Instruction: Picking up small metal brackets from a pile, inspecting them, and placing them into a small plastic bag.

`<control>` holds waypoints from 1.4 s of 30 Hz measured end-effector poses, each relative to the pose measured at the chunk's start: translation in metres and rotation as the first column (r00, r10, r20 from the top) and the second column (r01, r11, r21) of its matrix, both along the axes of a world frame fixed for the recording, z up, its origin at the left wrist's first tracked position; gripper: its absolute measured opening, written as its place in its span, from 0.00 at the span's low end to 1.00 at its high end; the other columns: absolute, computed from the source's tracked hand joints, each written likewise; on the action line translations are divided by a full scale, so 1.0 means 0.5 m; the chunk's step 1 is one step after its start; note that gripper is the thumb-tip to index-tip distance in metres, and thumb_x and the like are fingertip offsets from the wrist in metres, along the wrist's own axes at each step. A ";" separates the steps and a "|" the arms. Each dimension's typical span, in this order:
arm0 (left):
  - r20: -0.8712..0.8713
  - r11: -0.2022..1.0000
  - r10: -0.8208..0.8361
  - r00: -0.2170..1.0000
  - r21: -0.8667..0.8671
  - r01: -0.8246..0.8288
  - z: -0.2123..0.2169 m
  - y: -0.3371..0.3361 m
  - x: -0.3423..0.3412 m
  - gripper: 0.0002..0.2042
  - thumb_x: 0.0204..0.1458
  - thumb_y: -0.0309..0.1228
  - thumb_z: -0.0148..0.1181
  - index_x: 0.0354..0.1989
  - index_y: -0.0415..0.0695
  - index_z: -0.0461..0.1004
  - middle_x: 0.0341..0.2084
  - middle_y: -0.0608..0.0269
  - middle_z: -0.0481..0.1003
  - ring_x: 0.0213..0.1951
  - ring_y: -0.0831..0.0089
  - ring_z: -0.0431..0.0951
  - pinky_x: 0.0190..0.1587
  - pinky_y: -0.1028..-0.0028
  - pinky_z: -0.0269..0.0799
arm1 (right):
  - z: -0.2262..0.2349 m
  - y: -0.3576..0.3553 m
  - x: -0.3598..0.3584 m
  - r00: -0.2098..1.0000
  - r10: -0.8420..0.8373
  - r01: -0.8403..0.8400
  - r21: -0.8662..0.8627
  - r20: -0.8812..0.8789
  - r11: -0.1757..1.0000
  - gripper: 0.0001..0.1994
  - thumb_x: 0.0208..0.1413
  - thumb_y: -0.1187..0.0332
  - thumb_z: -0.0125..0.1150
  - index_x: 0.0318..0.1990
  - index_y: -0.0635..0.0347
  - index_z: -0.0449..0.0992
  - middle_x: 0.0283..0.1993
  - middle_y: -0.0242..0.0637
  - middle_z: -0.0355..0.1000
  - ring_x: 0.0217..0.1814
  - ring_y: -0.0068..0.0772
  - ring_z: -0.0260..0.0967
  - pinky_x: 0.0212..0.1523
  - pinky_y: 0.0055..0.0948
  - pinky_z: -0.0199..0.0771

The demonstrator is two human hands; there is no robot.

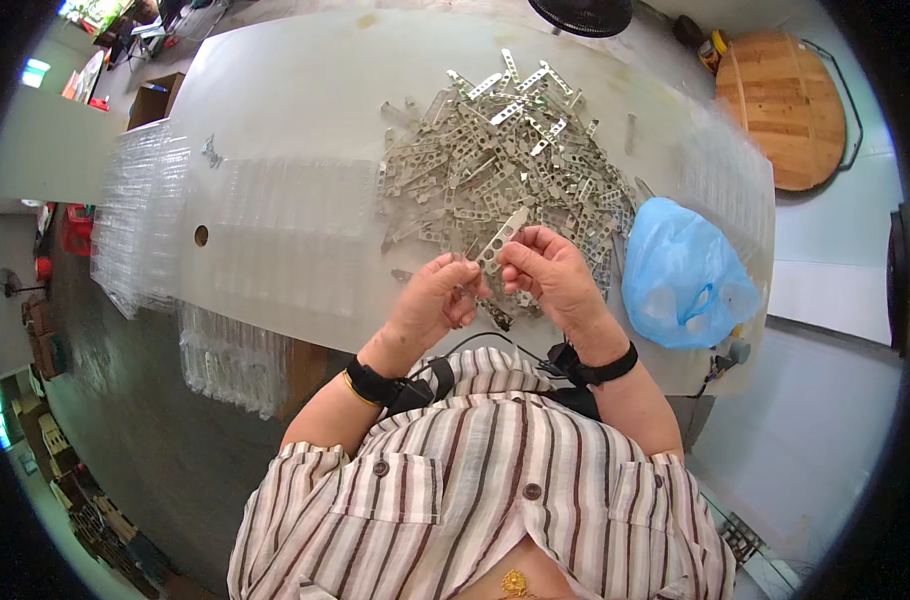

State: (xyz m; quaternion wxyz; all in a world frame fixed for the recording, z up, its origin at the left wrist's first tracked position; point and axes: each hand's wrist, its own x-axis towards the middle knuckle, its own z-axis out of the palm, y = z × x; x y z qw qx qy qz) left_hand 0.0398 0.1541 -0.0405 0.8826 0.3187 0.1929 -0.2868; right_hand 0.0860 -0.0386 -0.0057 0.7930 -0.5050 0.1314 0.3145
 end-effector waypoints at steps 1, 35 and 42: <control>-0.020 0.999 -0.049 0.999 0.024 0.049 0.013 -0.006 0.002 0.04 0.59 0.31 0.56 0.35 0.45 0.71 0.28 0.61 0.77 0.14 0.81 0.61 0.19 0.77 0.62 | -0.008 -0.009 0.000 1.000 -0.008 0.008 0.004 0.002 1.000 0.07 0.60 0.71 0.60 0.42 0.64 0.72 0.34 0.33 0.74 0.34 0.21 0.74 0.35 0.22 0.78; -0.156 0.977 -0.206 0.966 -0.095 0.193 -0.057 -0.054 0.082 0.06 0.61 0.30 0.57 0.38 0.42 0.71 0.19 0.72 0.67 0.12 0.86 0.56 0.15 0.81 0.53 | -0.065 -0.059 0.032 0.974 0.141 -0.159 -0.092 -0.176 0.983 0.09 0.61 0.70 0.60 0.34 0.59 0.65 0.25 0.34 0.72 0.20 0.24 0.72 0.21 0.23 0.74; -0.196 0.980 -0.200 0.960 -0.058 0.193 -0.065 -0.056 0.089 0.06 0.61 0.30 0.57 0.39 0.41 0.71 0.17 0.73 0.66 0.12 0.86 0.57 0.15 0.81 0.54 | -0.072 -0.062 0.041 0.974 0.148 -0.164 -0.080 -0.170 0.983 0.09 0.61 0.70 0.59 0.34 0.59 0.64 0.26 0.33 0.72 0.21 0.23 0.72 0.21 0.23 0.74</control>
